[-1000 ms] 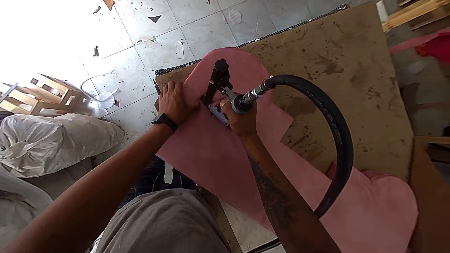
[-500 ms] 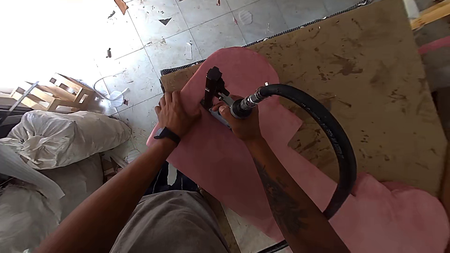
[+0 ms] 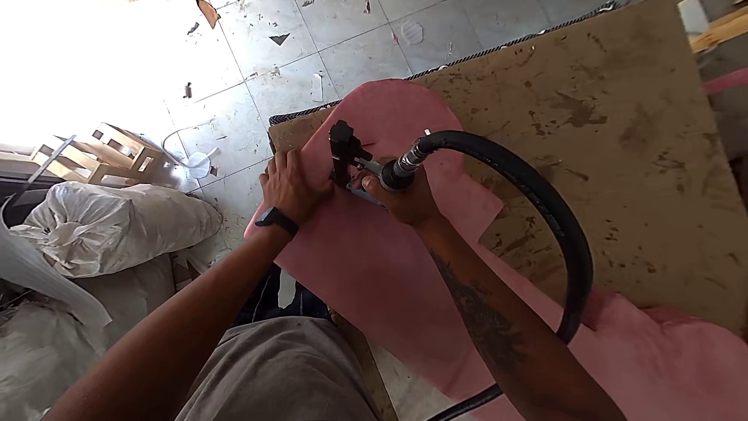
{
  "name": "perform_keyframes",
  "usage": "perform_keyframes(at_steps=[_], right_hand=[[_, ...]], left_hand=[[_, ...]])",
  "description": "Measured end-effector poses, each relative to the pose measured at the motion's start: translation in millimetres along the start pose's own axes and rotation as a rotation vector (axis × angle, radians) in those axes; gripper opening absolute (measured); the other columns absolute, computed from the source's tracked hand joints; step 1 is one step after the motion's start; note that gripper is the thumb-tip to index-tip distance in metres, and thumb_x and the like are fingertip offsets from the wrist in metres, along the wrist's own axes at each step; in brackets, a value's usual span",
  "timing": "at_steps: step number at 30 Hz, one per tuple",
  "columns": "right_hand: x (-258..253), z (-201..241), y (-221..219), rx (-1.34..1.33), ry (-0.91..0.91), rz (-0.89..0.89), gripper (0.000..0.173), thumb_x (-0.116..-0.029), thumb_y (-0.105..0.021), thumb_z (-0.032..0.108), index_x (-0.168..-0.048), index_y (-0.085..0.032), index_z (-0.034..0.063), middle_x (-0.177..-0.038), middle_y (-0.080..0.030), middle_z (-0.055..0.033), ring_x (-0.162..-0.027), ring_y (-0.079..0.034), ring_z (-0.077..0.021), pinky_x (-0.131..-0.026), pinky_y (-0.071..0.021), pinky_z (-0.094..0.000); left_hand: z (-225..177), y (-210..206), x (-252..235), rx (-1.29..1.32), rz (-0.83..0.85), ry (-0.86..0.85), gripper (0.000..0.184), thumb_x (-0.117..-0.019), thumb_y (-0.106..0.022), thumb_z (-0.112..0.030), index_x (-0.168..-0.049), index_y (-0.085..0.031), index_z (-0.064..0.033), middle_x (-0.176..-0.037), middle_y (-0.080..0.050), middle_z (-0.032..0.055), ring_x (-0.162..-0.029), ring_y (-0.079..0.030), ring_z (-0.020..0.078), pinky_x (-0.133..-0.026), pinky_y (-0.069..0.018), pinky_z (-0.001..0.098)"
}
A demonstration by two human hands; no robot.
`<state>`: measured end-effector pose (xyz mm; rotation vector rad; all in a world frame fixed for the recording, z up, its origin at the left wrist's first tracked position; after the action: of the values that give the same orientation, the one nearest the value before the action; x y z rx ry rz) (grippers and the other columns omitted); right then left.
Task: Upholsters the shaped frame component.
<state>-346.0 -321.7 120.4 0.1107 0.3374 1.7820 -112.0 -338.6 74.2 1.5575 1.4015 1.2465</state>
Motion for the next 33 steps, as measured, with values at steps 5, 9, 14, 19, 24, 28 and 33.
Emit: perform_keyframes(at_steps=[5,9,14,19,24,28,33], right_hand=[[-4,4,9,-0.042,0.096,0.114,0.014,-0.0928,-0.069,0.019,-0.095,-0.069,0.005,-0.089,-0.076,-0.0048,-0.082,-0.073,-0.0139,-0.076,-0.0612,-0.0348],[-5,13,10,0.022,0.082,0.241,0.017,-0.0904,-0.07,0.022,-0.101,-0.071,0.0093,-0.088,-0.073,0.0017,-0.082,-0.069,-0.0061,-0.077,-0.0583,-0.0294],[-14,13,6,0.043,0.172,0.244,0.013,-0.0884,-0.07,0.02,-0.092,-0.071,0.0081,-0.082,-0.071,0.0004,-0.077,-0.068,-0.0053,-0.07,-0.0582,-0.027],[-13,10,11,0.004,0.148,0.283,0.014,-0.0896,-0.07,0.019,-0.099,-0.07,0.0079,-0.086,-0.072,0.0008,-0.081,-0.069,-0.0049,-0.076,-0.0586,-0.0266],[-16,19,13,0.071,0.228,0.324,0.013,-0.0876,-0.07,0.018,-0.089,-0.072,0.0059,-0.079,-0.069,-0.0006,-0.075,-0.065,-0.0032,-0.068,-0.0548,-0.0229],[-17,18,12,0.043,0.203,0.362,0.014,-0.0874,-0.071,0.019,-0.093,-0.071,0.0071,-0.082,-0.07,0.0008,-0.078,-0.066,-0.002,-0.071,-0.0557,-0.0216],[-18,22,7,0.068,0.273,0.305,0.011,-0.0863,-0.071,0.015,-0.086,-0.071,0.0042,-0.077,-0.068,-0.0019,-0.074,-0.064,-0.0025,-0.067,-0.0531,-0.0209]], left_hand=[[4,3,29,0.015,-0.06,-0.021,0.111,-0.068,-0.063,-0.086,-0.157,-0.04,-0.0223,-0.146,-0.055,0.0085,-0.132,-0.053,0.0323,-0.096,-0.0473,0.0621],[2,-3,51,0.023,-0.073,0.074,0.118,-0.0667,-0.066,-0.086,-0.161,-0.033,-0.0232,-0.154,-0.048,0.0077,-0.137,-0.049,0.0314,-0.109,-0.0377,0.0632],[-4,-7,44,-0.008,-0.075,0.13,0.117,-0.0637,-0.071,-0.08,-0.16,-0.034,-0.0256,-0.151,-0.049,0.0053,-0.131,-0.051,0.0314,-0.098,-0.043,0.0621],[-6,-8,45,-0.005,-0.066,0.12,0.116,-0.0644,-0.071,-0.08,-0.16,-0.033,-0.025,-0.151,-0.048,0.0051,-0.13,-0.051,0.0312,-0.097,-0.0436,0.0606],[5,0,45,0.056,0.01,0.028,0.113,-0.0736,-0.068,-0.081,-0.163,-0.029,-0.0236,-0.159,-0.042,0.006,-0.136,-0.047,0.0315,-0.103,-0.0415,0.0611],[25,13,41,0.143,0.174,-0.116,0.111,-0.0805,-0.074,-0.069,-0.165,-0.021,-0.0216,-0.165,-0.033,0.0073,-0.143,-0.042,0.0332,-0.109,-0.0414,0.0622],[28,14,35,0.155,0.179,-0.144,0.112,-0.0779,-0.078,-0.067,-0.164,-0.023,-0.0219,-0.162,-0.036,0.0081,-0.14,-0.046,0.0316,-0.108,-0.044,0.059]])
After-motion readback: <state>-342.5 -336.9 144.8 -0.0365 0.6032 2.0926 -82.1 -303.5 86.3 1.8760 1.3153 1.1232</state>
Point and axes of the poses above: each hand's wrist, its own x-axis away from the middle knuckle, its own y-axis out of the back of the hand, z = x × y, the point moved 2 cm from there along -x, towards the middle knuckle
